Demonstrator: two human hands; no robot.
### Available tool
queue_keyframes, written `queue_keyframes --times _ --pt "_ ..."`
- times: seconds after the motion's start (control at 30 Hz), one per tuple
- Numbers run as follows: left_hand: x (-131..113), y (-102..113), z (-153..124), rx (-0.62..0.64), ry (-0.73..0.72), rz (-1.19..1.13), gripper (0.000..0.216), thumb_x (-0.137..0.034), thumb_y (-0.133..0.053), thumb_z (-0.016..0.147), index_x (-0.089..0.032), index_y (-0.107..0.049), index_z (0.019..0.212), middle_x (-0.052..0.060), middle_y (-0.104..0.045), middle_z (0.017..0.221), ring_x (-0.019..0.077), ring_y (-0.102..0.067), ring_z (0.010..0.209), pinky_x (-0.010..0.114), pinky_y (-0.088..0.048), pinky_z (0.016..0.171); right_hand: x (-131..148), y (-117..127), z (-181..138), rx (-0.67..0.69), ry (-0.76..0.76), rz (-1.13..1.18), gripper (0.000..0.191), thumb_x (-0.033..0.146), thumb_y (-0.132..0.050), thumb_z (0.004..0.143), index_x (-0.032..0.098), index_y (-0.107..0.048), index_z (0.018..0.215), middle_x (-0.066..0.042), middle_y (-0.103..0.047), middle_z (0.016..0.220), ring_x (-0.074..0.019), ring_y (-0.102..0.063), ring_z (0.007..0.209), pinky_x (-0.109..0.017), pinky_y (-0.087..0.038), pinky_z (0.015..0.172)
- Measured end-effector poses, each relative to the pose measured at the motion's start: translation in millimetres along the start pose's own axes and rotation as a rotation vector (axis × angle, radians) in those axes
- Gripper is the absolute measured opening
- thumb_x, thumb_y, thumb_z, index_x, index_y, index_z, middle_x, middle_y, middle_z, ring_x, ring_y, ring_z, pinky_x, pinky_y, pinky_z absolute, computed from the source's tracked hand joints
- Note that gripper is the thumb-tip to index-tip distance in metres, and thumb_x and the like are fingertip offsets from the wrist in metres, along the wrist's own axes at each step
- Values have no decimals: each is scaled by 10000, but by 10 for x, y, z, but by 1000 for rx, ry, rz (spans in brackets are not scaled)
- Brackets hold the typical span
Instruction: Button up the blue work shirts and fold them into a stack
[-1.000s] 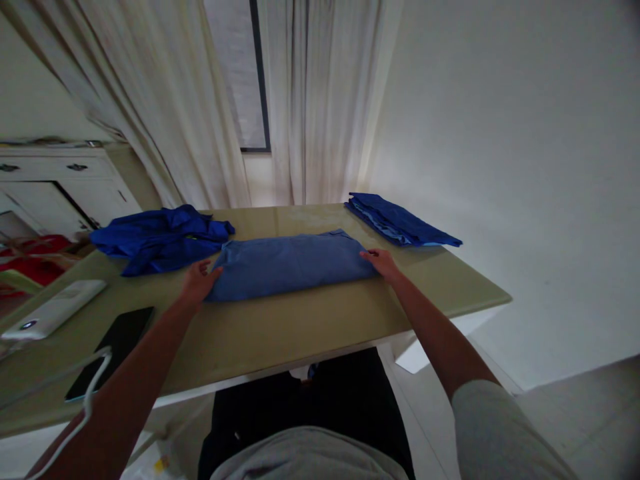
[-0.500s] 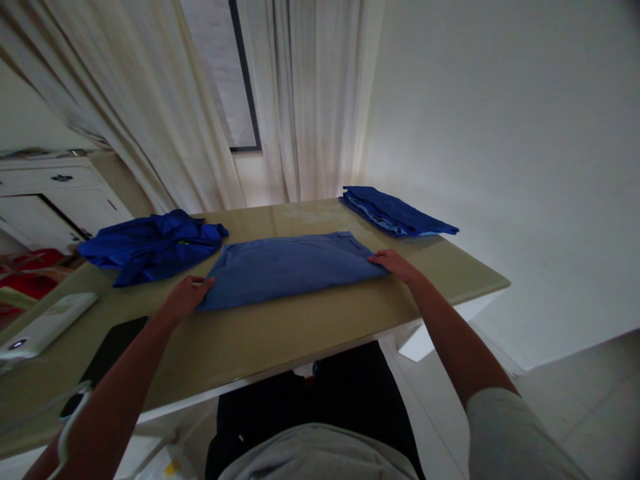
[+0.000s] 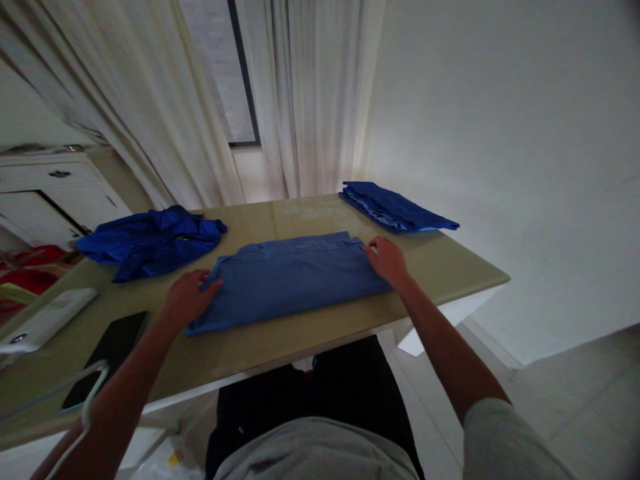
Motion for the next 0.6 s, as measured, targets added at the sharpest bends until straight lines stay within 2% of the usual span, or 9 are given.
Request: queue_keyframes --times 0.07,0.13,0.2,0.23,0.3,0.43,0.5,0.6 --pt "-459 -237 213 -18 -171 51 653 -561 -476 931 -73 -637 1333 251 -642 1393 391 -580 1349 510 -414 1177 626 -351 73 105 211 58 487 502 -439 1047 157 -674 1297 -182 -691 1310 -336 -613 1249 -446 -416 1115" --pt "-913 -521 375 52 -304 37 648 -506 -368 1007 -88 -539 1472 211 -552 1532 331 -487 1457 473 -342 1233 1193 -750 118 293 437 80 645 595 -402 1045 153 -551 1490 -156 -540 1549 -326 -472 1449 -437 -322 1224" --pt "-1213 -783 473 155 -422 36 649 -446 -294 1043 -88 -436 1565 181 -406 1653 291 -364 1545 452 -287 1262 1522 -1080 139 427 506 55 732 607 -350 1051 130 -414 1602 -138 -378 1670 -318 -335 1550 -459 -226 1281" --pt "-1274 -884 504 201 -453 55 656 -439 -268 1051 -93 -400 1593 168 -353 1683 288 -326 1565 458 -264 1272 1570 -1191 145 464 515 40 749 599 -320 1056 119 -362 1630 -133 -317 1698 -311 -286 1575 -466 -183 1297" --pt "-1223 -998 540 260 -476 99 686 -480 -252 1057 -114 -347 1629 149 -274 1717 306 -267 1587 494 -225 1282 1429 -1280 156 486 488 21 779 604 -284 1054 114 -294 1659 -121 -245 1722 -303 -219 1600 -474 -129 1312" --pt "-786 -907 565 260 -439 142 743 -557 -278 1035 -126 -336 1637 149 -259 1721 329 -255 1588 528 -198 1283 629 -1041 190 414 287 -26 830 678 -323 1019 157 -302 1665 -108 -251 1722 -326 -189 1606 -492 -102 1315" --pt "-615 -777 580 237 -434 126 717 -534 -307 1023 -111 -422 1591 164 -360 1680 317 -332 1558 499 -232 1276 308 -861 190 362 266 -41 793 651 -344 1025 161 -351 1648 -111 -286 1711 -337 -214 1598 -502 -102 1312" --pt "-495 -554 655 181 -427 78 592 -497 -357 1008 -139 -652 1376 166 -612 1486 315 -511 1430 477 -310 1243 152 -665 191 283 400 -9 714 602 -371 1042 175 -426 1613 -102 -325 1700 -319 -269 1579 -467 -138 1306"
Point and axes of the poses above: each hand's wrist, its own z-axis towards the middle knuckle, its own y-axis out of the back of the hand, x = y × z, the point moved 1 cm from there along z, towards the middle knuckle
